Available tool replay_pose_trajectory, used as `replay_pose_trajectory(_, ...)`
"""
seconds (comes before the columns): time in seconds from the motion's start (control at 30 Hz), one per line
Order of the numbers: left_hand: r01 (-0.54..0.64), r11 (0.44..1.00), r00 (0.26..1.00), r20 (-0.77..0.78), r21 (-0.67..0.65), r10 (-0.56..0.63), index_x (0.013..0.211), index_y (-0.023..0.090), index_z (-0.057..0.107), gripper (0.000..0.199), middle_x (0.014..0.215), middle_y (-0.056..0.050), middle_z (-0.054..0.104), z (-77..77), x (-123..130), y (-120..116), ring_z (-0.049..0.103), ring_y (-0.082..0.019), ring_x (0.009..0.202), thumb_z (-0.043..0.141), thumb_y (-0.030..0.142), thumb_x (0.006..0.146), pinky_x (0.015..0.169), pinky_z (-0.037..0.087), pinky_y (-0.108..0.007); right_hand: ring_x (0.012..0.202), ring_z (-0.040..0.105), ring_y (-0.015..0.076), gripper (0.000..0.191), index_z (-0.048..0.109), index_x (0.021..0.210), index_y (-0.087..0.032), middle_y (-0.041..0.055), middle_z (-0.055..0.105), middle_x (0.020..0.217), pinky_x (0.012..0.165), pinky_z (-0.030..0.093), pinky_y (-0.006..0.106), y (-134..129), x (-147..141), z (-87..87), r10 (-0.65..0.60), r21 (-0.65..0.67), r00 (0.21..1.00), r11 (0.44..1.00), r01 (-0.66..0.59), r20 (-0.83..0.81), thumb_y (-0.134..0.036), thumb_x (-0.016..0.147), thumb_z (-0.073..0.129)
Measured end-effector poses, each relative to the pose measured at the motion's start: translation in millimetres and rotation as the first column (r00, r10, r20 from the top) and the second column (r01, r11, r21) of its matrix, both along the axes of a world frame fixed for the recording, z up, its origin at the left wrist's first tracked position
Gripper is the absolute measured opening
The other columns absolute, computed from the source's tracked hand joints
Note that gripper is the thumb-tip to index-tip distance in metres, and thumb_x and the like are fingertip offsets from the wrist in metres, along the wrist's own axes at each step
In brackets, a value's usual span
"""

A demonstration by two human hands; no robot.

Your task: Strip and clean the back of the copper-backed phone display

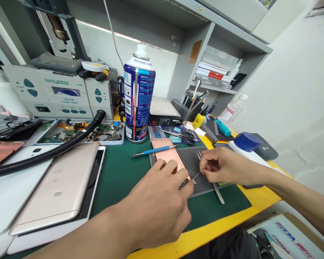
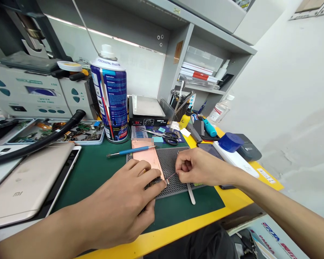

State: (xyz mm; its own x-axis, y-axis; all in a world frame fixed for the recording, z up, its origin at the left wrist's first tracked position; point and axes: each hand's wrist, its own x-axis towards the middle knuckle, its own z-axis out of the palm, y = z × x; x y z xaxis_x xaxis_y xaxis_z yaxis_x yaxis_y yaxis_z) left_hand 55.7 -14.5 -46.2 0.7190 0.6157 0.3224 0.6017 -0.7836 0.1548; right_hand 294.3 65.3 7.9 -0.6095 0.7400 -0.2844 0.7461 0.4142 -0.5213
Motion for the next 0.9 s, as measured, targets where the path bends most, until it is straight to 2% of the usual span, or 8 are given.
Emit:
replay_pose_trajectory(0.27, -0.004, 1.000, 1.000, -0.006, -0.010, 0.004, 0.102, 0.019, 0.065, 0.025, 0.100, -0.007, 0.059, 2.0, 0.3, -0.5, 0.049, -0.027, 0.093, 0.044, 0.031, 0.097, 0.084, 0.042, -0.047, 0.059, 0.044, 0.0100, 0.007, 0.062, 0.073, -0.020, -0.0047, 0.055, 0.069, 0.053, 0.035, 0.023, -0.3, 7.5, 1.4, 0.010, -0.010, 1.000, 1.000, -0.010, -0.001, -0.013, 0.074, 0.060)
replay_pose_trajectory(0.47, -0.007, 1.000, 1.000, 0.002, -0.010, 0.007, 0.101, 0.019, 0.065, 0.024, 0.100, -0.007, 0.060, 1.8, -0.2, -1.0, 0.049, -0.027, 0.093, 0.046, 0.031, 0.097, 0.084, 0.041, -0.046, 0.058, 0.044, 0.0099, 0.010, 0.062, 0.070, -0.021, -0.0046, 0.055, 0.069, 0.052, 0.035, 0.023, -12.1, 8.3, 5.7, 0.022, 0.008, 1.000, 1.000, -0.022, 0.016, -0.011, 0.072, 0.060)
replay_pose_trajectory(0.9, 0.006, 1.000, 1.000, -0.005, -0.008, -0.006, 0.102, 0.019, 0.065, 0.024, 0.101, -0.007, 0.059, 1.9, 0.2, 1.3, 0.048, -0.027, 0.093, 0.044, 0.029, 0.097, 0.084, 0.041, -0.047, 0.063, 0.048, 0.0092, 0.015, 0.059, 0.072, -0.022, -0.0058, 0.056, 0.071, 0.056, 0.037, 0.023, -44.6, 9.0, 4.3, 0.142, 0.224, 0.984, 0.961, -0.163, 0.108, -0.007, 0.072, 0.057)
